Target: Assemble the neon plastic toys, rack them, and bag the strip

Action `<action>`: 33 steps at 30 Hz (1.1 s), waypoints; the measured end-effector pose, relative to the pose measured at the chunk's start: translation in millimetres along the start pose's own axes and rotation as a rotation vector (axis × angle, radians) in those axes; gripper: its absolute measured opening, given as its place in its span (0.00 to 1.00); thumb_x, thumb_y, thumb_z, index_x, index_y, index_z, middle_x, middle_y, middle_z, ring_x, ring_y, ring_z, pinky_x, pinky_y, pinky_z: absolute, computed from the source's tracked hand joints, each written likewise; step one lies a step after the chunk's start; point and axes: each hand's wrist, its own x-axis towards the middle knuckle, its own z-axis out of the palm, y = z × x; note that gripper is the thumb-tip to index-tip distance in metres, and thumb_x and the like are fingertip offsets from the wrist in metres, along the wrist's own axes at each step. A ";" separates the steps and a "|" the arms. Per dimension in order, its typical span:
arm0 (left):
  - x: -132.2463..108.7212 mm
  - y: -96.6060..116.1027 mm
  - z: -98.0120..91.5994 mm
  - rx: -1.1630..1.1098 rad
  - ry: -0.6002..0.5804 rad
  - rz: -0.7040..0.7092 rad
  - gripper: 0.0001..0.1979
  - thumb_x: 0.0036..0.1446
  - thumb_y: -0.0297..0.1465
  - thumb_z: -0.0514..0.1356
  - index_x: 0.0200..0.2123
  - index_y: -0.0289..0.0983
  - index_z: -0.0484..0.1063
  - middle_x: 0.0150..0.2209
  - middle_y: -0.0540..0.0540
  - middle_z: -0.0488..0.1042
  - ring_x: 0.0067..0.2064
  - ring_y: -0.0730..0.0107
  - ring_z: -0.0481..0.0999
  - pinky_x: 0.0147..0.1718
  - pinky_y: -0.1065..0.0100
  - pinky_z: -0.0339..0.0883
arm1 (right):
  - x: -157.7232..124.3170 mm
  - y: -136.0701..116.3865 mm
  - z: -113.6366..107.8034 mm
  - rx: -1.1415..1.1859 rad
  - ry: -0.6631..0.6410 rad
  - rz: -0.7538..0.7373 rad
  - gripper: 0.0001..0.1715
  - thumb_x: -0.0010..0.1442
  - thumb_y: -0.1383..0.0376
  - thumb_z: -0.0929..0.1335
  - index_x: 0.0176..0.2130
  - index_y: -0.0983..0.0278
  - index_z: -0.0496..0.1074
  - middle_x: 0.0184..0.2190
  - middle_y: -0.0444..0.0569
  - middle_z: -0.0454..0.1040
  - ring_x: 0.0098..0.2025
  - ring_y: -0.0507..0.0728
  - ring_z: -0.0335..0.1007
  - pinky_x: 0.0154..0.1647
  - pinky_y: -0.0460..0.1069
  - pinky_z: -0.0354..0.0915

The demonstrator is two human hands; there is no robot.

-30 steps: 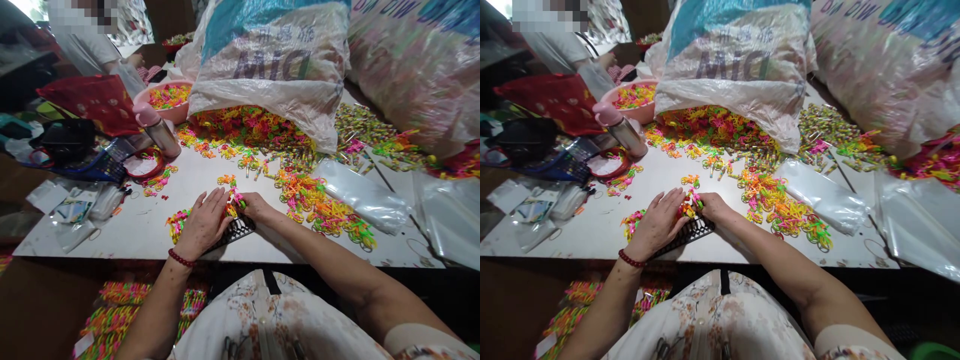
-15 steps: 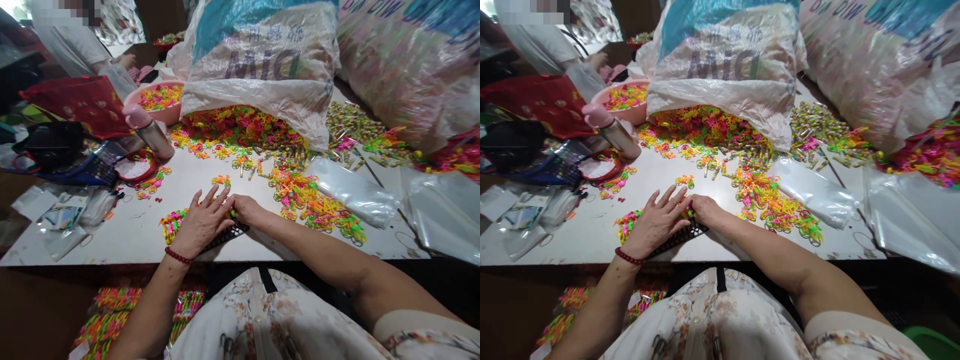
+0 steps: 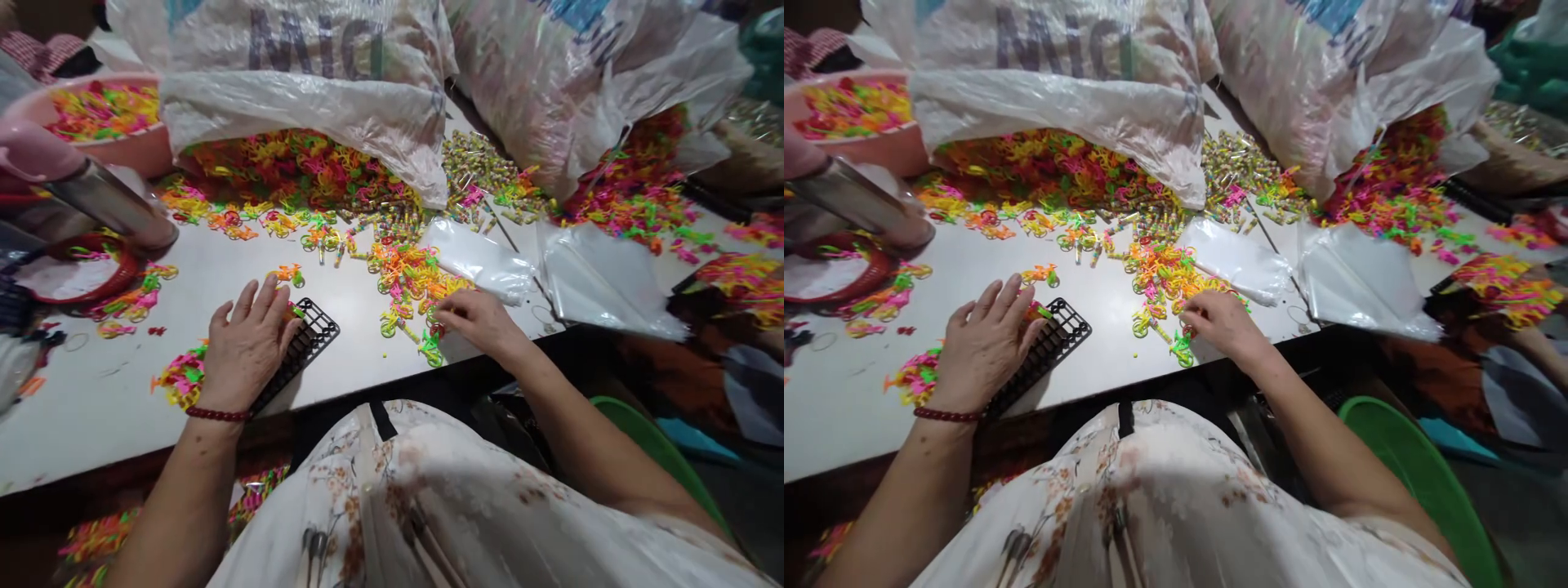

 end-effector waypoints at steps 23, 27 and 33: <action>1.4 1.1 -3.9 0.129 -0.063 -0.020 0.29 0.65 0.39 0.49 0.67 0.41 0.54 0.69 0.40 0.50 0.69 0.46 0.49 0.62 0.40 0.44 | -27.2 0.9 73.8 -0.375 -0.024 -0.087 0.20 0.70 0.63 0.59 0.57 0.62 0.68 0.39 0.51 0.71 0.36 0.55 0.69 0.33 0.46 0.59; -0.9 -6.4 -5.0 0.103 -0.062 0.120 0.26 0.65 0.36 0.49 0.65 0.44 0.57 0.69 0.43 0.53 0.70 0.51 0.48 0.63 0.41 0.43 | -17.2 -6.7 61.0 -0.345 0.031 -0.151 0.16 0.69 0.63 0.61 0.45 0.64 0.75 0.37 0.51 0.72 0.38 0.55 0.68 0.37 0.46 0.61; 0.4 -12.4 -0.5 0.059 -0.120 0.180 0.24 0.63 0.37 0.52 0.61 0.41 0.62 0.68 0.41 0.55 0.69 0.55 0.52 0.64 0.44 0.46 | 18.7 -29.0 63.0 -0.475 0.019 -0.141 0.21 0.65 0.54 0.65 0.31 0.66 0.78 0.36 0.56 0.72 0.41 0.60 0.65 0.44 0.52 0.59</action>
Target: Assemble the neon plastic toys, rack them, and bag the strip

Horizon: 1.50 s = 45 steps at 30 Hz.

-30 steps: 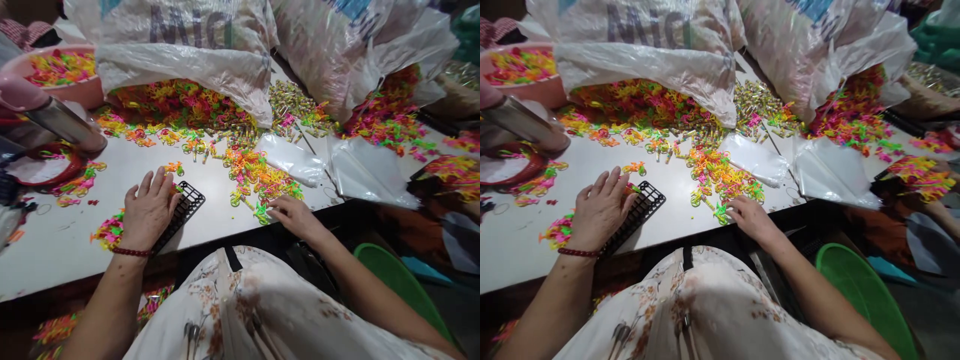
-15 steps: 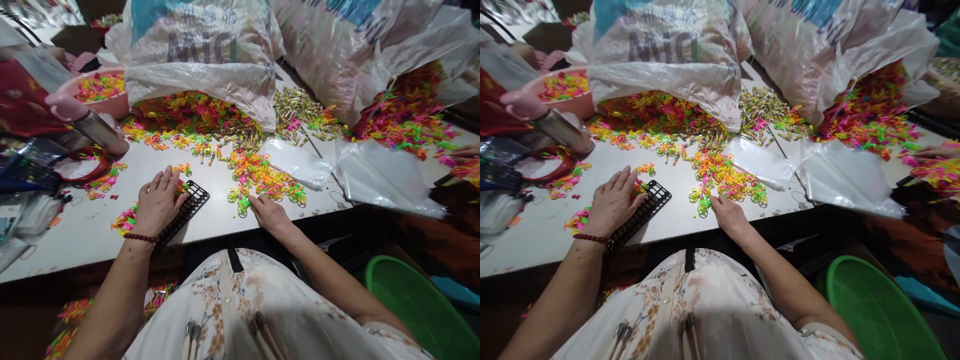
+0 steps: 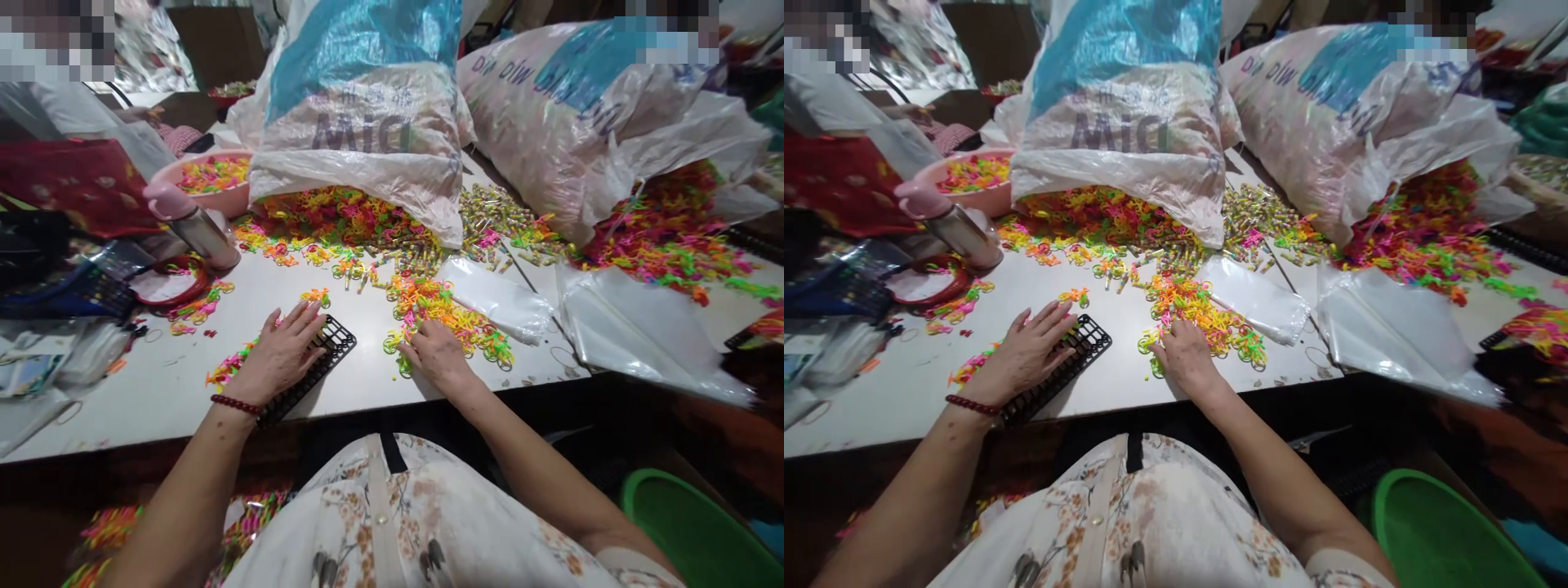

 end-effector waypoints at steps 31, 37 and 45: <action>-3.8 4.4 -12.6 -0.116 0.016 0.001 0.19 0.64 0.36 0.52 0.55 0.36 0.66 0.65 0.38 0.60 0.69 0.57 0.53 0.67 0.49 0.46 | 96.8 -64.9 41.8 1.075 -0.112 0.227 0.08 0.60 0.64 0.64 0.41 0.63 0.67 0.30 0.44 0.73 0.28 0.52 0.67 0.31 0.46 0.62; -4.5 6.7 -14.1 -0.133 0.008 -0.003 0.21 0.63 0.34 0.54 0.58 0.37 0.63 0.70 0.38 0.50 0.70 0.56 0.50 0.67 0.48 0.47 | 115.1 -96.5 80.1 1.326 -0.140 0.119 0.10 0.56 0.61 0.67 0.37 0.64 0.71 0.28 0.42 0.72 0.29 0.51 0.66 0.32 0.46 0.63; -4.4 10.5 -17.9 -0.164 0.015 -0.021 0.20 0.62 0.33 0.54 0.57 0.38 0.64 0.71 0.40 0.44 0.70 0.57 0.48 0.67 0.48 0.47 | 124.9 -97.1 64.3 0.904 -0.182 -0.178 0.11 0.58 0.68 0.65 0.41 0.63 0.73 0.36 0.46 0.78 0.36 0.54 0.69 0.39 0.46 0.61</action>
